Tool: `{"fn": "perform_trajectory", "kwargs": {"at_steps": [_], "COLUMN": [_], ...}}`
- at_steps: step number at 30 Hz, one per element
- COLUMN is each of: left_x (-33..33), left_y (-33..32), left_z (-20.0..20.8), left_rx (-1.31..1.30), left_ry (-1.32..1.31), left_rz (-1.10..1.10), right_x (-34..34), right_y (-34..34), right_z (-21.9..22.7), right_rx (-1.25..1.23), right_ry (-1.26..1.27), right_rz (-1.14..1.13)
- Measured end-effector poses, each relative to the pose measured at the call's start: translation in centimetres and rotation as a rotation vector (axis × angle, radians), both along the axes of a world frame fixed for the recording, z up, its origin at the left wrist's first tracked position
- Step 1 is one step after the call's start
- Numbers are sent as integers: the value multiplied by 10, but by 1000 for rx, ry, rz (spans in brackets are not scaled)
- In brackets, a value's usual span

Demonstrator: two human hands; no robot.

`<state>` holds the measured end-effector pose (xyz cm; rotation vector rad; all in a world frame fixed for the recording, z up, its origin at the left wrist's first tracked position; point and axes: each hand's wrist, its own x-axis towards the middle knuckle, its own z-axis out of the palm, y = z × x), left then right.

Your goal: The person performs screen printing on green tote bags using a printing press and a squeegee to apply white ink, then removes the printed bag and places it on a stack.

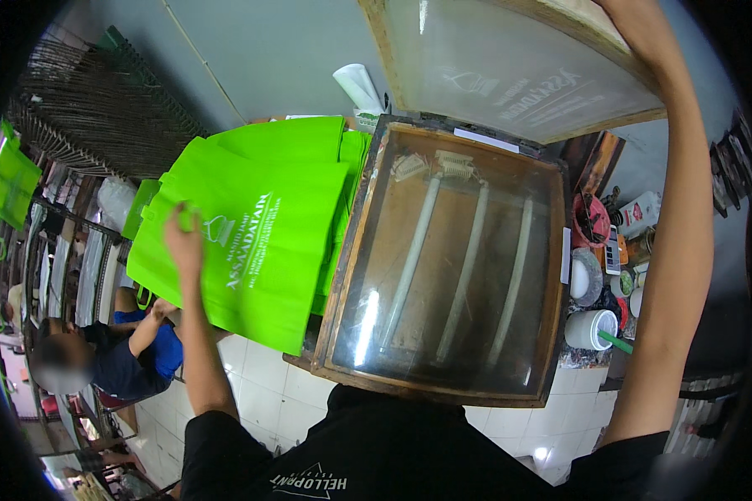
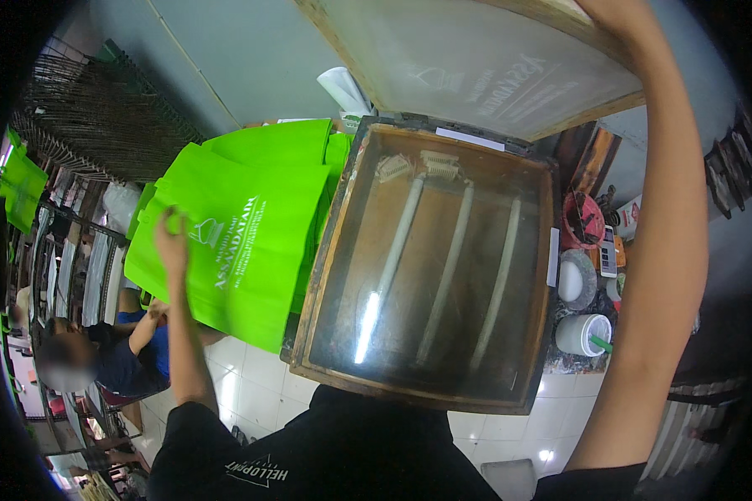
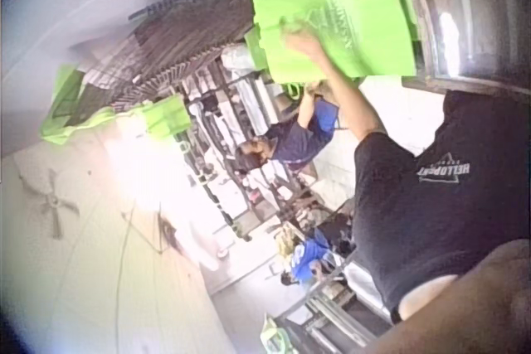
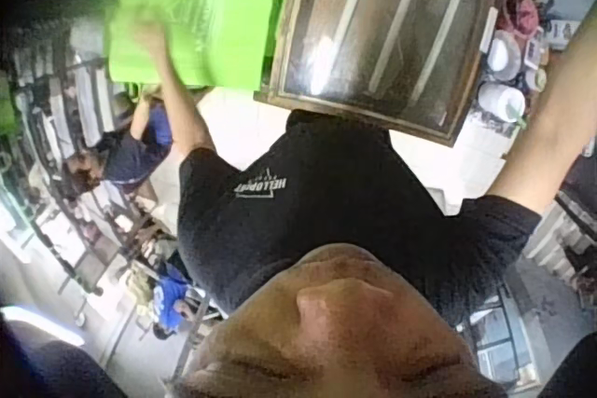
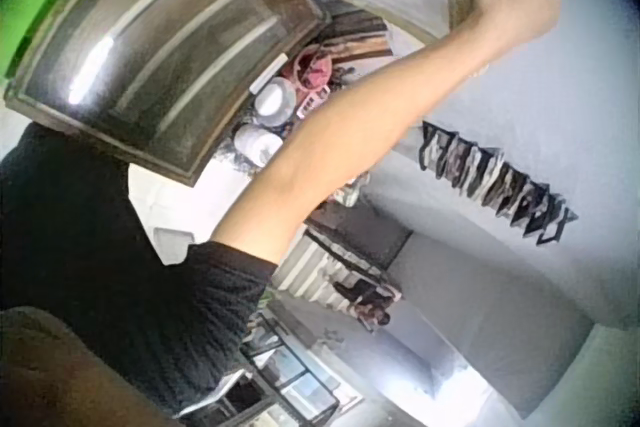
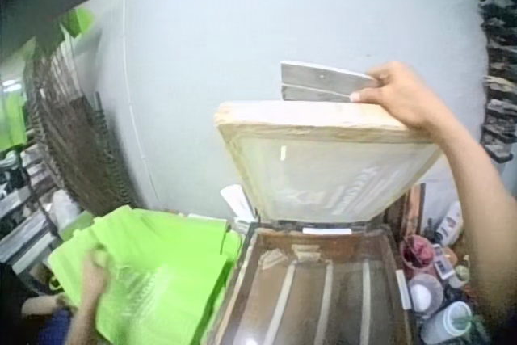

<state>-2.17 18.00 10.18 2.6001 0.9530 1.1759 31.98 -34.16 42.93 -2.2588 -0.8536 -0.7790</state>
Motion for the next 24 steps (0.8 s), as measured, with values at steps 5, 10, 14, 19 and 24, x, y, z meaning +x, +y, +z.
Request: {"fn": "perform_trajectory", "kwargs": {"at_steps": [5,10,14,19,24], "left_x": [65,70,27,17,32], "left_y": [-127,-154,-146,-133,-124], "left_z": [-89,-119,-128,-114,-57], "left_rx": [-4,6,-268,-638,-1126], "left_ry": [520,668,561,267,-391], "left_rz": [-673,-776,-837,-511,-414], "right_x": [-1,-9,-8,-14,-8], "right_y": [8,-2,-3,-2,0], "right_z": [-4,1,2,3,1], "right_rx": [18,2,-22,-49,-43], "right_ry": [47,23,10,-7,15], "right_rz": [8,-69,-66,-68,-71]}}
